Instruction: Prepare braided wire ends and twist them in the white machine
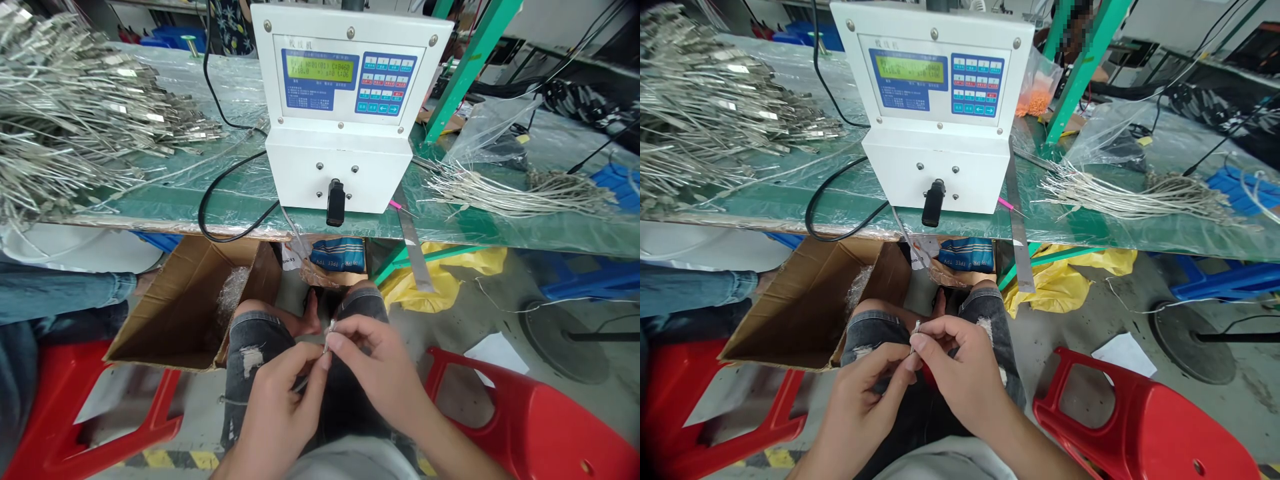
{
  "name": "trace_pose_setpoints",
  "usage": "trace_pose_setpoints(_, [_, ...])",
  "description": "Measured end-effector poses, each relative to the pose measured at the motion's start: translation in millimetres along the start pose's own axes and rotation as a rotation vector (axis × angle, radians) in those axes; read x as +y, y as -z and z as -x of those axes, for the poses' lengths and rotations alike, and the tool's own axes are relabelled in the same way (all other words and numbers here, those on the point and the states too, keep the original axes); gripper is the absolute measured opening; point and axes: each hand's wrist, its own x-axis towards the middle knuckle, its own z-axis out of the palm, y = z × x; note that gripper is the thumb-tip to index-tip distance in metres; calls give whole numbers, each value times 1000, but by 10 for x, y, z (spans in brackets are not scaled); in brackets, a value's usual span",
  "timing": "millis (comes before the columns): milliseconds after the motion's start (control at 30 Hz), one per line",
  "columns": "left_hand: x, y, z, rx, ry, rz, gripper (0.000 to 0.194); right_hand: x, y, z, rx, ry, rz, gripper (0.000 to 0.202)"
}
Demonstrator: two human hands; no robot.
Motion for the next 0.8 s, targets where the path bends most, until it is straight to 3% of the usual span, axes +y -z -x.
trace_pose_setpoints(200, [-27, 3, -1, -36, 90, 61, 22, 45, 15, -14, -12, 0, 21, 16])
trace_pose_setpoints(400, [-53, 21, -48, -126, 299, 442, 26, 93, 58, 11, -11, 17, -24, 15])
trace_pose_setpoints(533, [-24, 67, -69, -117, 338, 550, 27, 106, 68, 24, 2, 57, -27, 16])
trace_pose_setpoints(800, [-53, 109, -67, -78, 363, 562, 26, 64, 180, -39, 250, 103, -129, 18])
